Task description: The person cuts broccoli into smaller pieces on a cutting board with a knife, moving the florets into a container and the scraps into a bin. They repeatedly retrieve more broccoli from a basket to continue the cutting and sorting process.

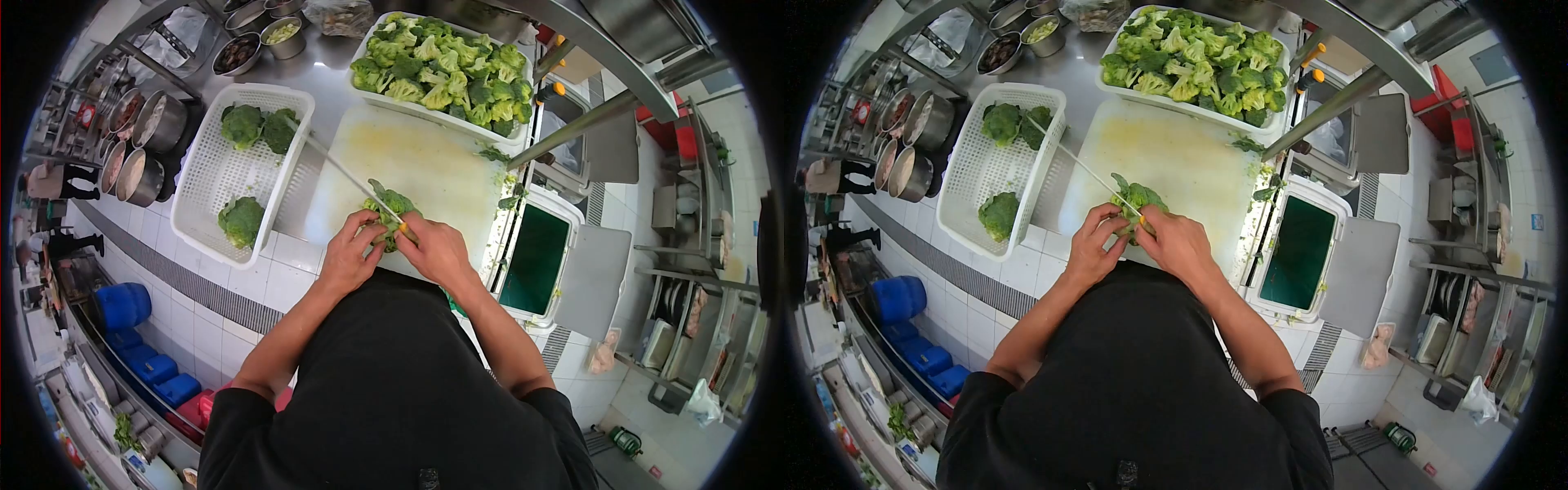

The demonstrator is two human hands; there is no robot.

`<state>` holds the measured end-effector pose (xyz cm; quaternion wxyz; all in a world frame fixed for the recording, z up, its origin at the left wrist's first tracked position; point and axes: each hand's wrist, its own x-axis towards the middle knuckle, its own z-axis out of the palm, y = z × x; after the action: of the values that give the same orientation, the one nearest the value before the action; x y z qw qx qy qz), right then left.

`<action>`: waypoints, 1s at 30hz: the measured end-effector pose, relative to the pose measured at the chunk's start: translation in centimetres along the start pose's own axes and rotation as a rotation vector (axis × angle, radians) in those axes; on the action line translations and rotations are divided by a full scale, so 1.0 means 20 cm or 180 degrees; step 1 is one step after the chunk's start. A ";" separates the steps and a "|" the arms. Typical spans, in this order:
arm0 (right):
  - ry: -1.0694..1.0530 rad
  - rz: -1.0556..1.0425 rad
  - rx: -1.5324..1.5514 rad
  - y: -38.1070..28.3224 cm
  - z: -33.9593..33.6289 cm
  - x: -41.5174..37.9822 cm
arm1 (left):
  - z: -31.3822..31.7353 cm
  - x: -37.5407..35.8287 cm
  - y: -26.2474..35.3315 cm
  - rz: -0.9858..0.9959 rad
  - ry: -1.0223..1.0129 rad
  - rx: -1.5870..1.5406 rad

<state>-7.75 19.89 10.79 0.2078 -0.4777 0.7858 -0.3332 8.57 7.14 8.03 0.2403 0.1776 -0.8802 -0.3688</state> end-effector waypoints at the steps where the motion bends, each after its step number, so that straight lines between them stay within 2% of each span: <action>1: -0.0420 0.0088 -0.0391 0.02 0.00 0.01 | 0.00 0.00 0.00 -0.0015 0.0002 -0.0020; 5: -0.0302 0.0460 0.0094 0.04 0.05 0.01 | 0.01 0.04 -0.02 -0.0151 0.0068 -0.0251; 7: -0.0022 0.0975 0.1044 0.07 0.09 0.00 | 0.01 0.06 -0.03 -0.0112 0.0082 -0.0265; 8: -0.0029 0.0982 0.1043 0.11 0.09 0.01 | 0.02 0.06 -0.03 -0.0066 0.0062 -0.0285; 10: -0.0647 0.1571 0.2639 0.16 0.03 0.04 | 0.02 0.07 -0.03 -0.0047 -0.0006 -0.0327; 14: -0.0511 0.1425 0.2571 0.17 0.03 0.03 | 0.03 0.11 -0.02 -0.0048 -0.0006 -0.0340; 16: 0.0247 0.0916 0.1384 0.15 0.08 0.01 | 0.02 0.13 -0.02 -0.0234 0.0000 -0.0467; 17: 0.0232 0.0911 0.1384 0.15 0.09 0.00 | 0.02 0.13 -0.02 -0.0413 0.0000 -0.0584; 19: 0.0686 0.0924 0.1339 0.11 0.08 0.01 | 0.01 0.12 -0.04 -0.0413 0.0047 -0.0538; 20: 0.0686 0.0924 0.1343 0.10 0.05 0.00 | 0.00 0.11 -0.05 -0.0401 0.0081 -0.0503; 22: 0.0318 0.0675 0.0464 0.06 -0.01 0.00 | 0.01 0.11 -0.05 -0.0437 0.0095 -0.0513; 23: 0.0320 0.0674 0.0459 0.05 0.00 -0.01 | 0.01 0.11 -0.06 -0.0483 0.0127 -0.0518; 25: 0.1119 0.0224 0.0657 0.01 0.03 -0.04 | 0.02 0.11 -0.06 -0.0512 0.0152 -0.0533; 30: 0.0589 0.0270 -0.0062 0.08 0.09 -0.04 | 0.02 0.12 -0.05 -0.0449 0.0149 -0.0498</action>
<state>-7.25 20.46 8.48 0.1435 -0.4133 0.8244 -0.3591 6.54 5.56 7.65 0.2474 0.2284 -0.8281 -0.4482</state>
